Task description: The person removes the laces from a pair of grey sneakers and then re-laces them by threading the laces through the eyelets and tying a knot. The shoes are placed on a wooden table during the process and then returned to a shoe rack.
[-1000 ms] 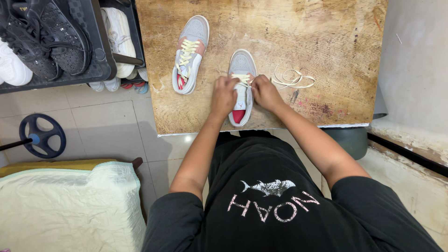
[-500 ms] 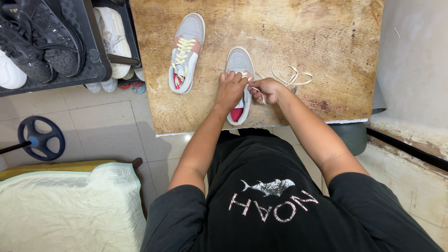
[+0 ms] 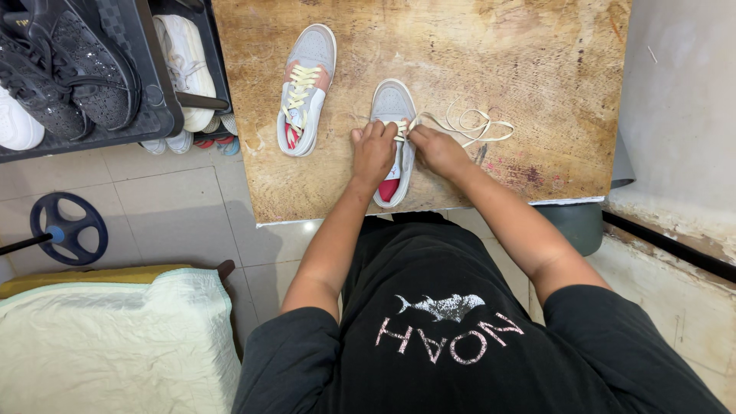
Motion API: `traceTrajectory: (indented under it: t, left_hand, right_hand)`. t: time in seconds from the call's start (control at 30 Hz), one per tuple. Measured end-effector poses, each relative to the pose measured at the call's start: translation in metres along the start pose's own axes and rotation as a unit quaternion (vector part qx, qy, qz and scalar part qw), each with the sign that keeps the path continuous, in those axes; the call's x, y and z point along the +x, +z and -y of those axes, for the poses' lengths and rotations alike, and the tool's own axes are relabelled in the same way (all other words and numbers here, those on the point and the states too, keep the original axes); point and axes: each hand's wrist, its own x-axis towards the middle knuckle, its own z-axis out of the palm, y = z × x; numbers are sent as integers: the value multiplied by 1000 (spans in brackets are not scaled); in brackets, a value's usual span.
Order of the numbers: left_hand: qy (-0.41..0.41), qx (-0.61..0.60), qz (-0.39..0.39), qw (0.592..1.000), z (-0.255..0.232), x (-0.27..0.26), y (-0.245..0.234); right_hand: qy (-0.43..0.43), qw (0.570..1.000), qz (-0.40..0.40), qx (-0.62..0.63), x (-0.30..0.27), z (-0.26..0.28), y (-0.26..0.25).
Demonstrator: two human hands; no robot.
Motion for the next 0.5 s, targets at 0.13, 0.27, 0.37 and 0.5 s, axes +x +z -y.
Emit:
traceTrajectory:
  t: [0.13, 0.27, 0.37, 0.5]
  left_hand:
    - [57, 13, -40, 997, 2, -5, 5]
    - [41, 30, -23, 998, 4, -6, 15]
    - [33, 43, -13, 998, 3, -10, 19]
    - [50, 36, -38, 997, -1, -3, 13]
  right_hand:
    - [69, 994, -53, 71, -9, 6, 11]
    - [123, 965, -117, 200, -7, 0, 26]
    - [372, 859, -48, 349, -3, -7, 38]
    - [409, 720, -140, 543, 13, -16, 55]
